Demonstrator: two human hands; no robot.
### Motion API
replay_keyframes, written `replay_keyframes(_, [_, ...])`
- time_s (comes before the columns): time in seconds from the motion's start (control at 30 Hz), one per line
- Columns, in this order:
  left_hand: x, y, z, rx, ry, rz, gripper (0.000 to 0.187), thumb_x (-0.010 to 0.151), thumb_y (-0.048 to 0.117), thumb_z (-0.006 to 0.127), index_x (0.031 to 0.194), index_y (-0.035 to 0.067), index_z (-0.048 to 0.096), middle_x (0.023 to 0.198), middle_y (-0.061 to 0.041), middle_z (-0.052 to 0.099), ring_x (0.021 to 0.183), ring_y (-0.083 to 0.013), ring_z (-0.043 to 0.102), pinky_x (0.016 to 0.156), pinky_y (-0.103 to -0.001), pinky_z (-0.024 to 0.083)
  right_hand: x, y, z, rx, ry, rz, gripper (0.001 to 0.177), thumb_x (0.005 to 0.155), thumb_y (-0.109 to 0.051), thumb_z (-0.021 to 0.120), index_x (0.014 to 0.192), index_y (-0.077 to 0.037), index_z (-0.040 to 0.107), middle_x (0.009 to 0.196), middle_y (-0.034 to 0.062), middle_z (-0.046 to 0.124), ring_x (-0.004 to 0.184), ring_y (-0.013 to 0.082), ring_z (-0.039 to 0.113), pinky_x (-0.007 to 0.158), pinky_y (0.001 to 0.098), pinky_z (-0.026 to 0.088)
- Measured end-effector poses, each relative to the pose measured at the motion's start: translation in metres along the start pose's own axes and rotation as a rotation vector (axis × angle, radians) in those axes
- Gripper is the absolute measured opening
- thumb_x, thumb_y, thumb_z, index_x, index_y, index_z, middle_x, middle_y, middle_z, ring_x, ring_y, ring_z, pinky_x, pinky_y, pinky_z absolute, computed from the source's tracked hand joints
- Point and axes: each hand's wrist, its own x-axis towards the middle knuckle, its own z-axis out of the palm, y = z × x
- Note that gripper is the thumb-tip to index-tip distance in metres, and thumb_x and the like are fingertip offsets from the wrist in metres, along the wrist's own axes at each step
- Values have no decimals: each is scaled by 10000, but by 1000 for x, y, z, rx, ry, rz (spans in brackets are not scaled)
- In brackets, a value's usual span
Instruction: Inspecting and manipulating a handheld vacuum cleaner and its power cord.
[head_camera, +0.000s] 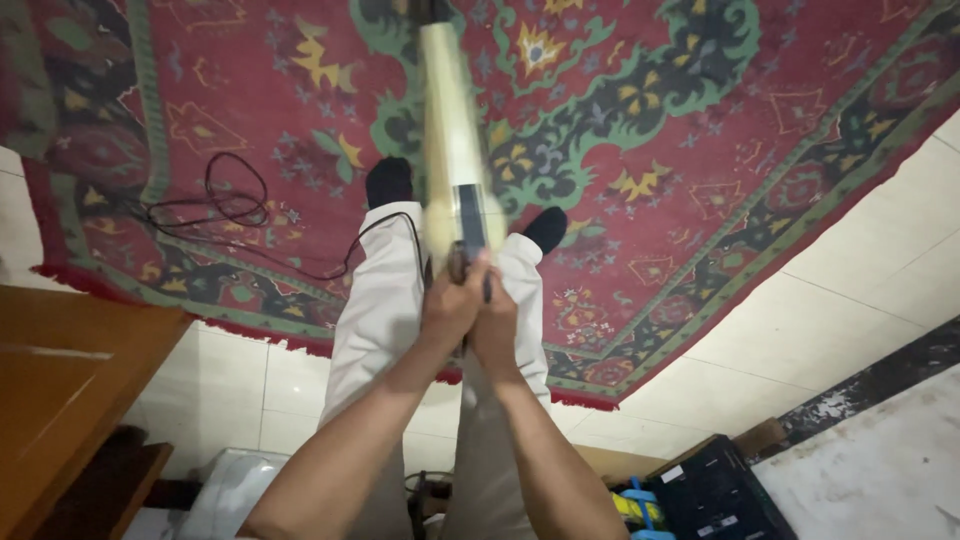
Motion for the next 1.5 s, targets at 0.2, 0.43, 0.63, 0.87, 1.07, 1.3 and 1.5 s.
replay_keyframes(0.2, [3,16,14,-77,-148,321,428,1010,481,601,1054,74,728,971,-180,741,945,-378,718,794,-441,537,1,-27,-14,-195,78,-334,259,962,-147,651,1169,8,636,1076,168,701,1019,309,683,889,398,529])
replay_keyframes(0.43, [-34,-13,-13,-225,116,86,390,1002,406,623,1035,19,651,959,-144,712,885,-307,693,781,-408,545,-19,-33,-11,-203,-232,239,366,996,-263,588,1269,-24,642,1000,213,742,925,286,731,801,389,553])
replay_keyframes(0.63, [-32,26,-4,-157,-93,-3,415,1003,434,594,963,48,740,830,-89,777,792,-218,747,765,-387,557,-26,25,-11,-72,41,225,355,1063,-293,547,1222,-8,688,1015,205,777,916,275,760,793,370,564])
replay_keyframes(0.87, [-22,64,13,167,-251,120,454,931,501,641,1055,70,710,906,-217,733,883,-415,714,767,-483,543,-18,33,-20,268,183,117,306,1052,-267,553,1213,-17,628,958,164,738,872,173,681,687,322,540])
replay_keyframes(1.07, [-31,-21,2,265,-105,223,580,956,534,636,1213,15,601,1002,-272,698,938,-474,659,809,-511,521,-36,-7,-18,-50,25,400,301,1038,-286,526,1207,-63,639,820,217,700,717,281,685,612,393,506])
replay_keyframes(1.3, [-50,29,31,229,-381,67,496,944,507,581,1107,41,626,903,-230,734,855,-374,741,752,-420,548,-62,84,-22,26,334,41,304,1023,-202,542,1213,22,623,1000,190,718,905,235,712,750,383,537])
replay_keyframes(1.5, [-44,52,82,394,-497,141,530,957,551,598,1094,44,664,972,-257,732,991,-421,703,828,-465,535,-50,80,-51,447,380,37,297,1006,-220,597,1132,45,642,1031,169,698,957,239,663,810,373,541])
